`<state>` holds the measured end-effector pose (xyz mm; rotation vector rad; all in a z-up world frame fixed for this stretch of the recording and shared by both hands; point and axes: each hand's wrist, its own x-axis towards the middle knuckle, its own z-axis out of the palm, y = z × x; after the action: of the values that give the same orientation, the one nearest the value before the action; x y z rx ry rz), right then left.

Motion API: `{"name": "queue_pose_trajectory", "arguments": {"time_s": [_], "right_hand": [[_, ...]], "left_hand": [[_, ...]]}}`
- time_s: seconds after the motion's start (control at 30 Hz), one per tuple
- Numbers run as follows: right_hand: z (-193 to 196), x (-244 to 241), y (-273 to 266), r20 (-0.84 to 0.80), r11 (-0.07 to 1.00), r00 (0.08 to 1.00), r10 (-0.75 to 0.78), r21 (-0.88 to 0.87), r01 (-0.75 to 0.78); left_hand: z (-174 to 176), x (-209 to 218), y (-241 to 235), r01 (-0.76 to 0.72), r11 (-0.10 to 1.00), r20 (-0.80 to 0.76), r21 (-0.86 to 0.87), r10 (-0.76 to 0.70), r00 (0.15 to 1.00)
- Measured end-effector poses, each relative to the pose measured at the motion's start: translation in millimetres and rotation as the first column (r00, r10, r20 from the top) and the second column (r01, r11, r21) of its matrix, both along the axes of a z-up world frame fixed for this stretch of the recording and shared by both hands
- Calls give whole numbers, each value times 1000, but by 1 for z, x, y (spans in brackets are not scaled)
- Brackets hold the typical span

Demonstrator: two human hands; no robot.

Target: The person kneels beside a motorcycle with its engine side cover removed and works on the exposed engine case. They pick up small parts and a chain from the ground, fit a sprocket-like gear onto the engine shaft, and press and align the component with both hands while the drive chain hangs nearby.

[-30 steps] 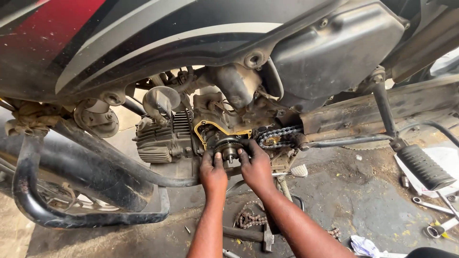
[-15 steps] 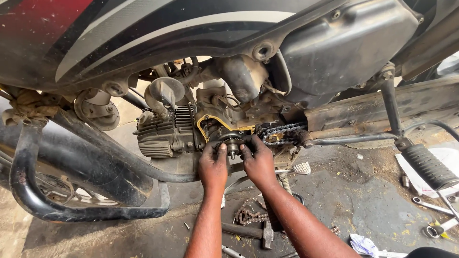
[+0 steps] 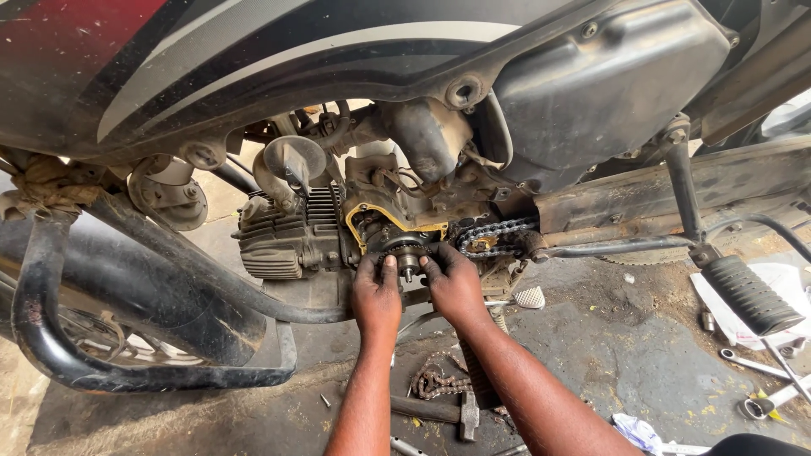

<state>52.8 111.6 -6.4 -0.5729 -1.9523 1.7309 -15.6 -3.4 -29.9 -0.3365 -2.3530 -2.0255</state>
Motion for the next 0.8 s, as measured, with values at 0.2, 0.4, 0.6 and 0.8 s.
{"name": "queue_pose_trajectory", "arguments": {"time_s": [0.2, 0.4, 0.6, 0.8], "right_hand": [[5, 3, -3, -15, 998, 1000, -18, 59, 19], [12, 5, -9, -29, 989, 997, -76, 127, 79], [10, 7, -11, -110, 976, 989, -94, 184, 113], [13, 9, -13, -57, 962, 986, -159, 216, 167]], "left_hand": [[3, 0, -2, 32, 998, 9, 61, -32, 999], [3, 1, -1, 26, 996, 96, 88, -34, 995], [-2, 2, -2, -14, 998, -95, -59, 8, 995], [2, -1, -4, -7, 993, -163, -121, -12, 987]]}}
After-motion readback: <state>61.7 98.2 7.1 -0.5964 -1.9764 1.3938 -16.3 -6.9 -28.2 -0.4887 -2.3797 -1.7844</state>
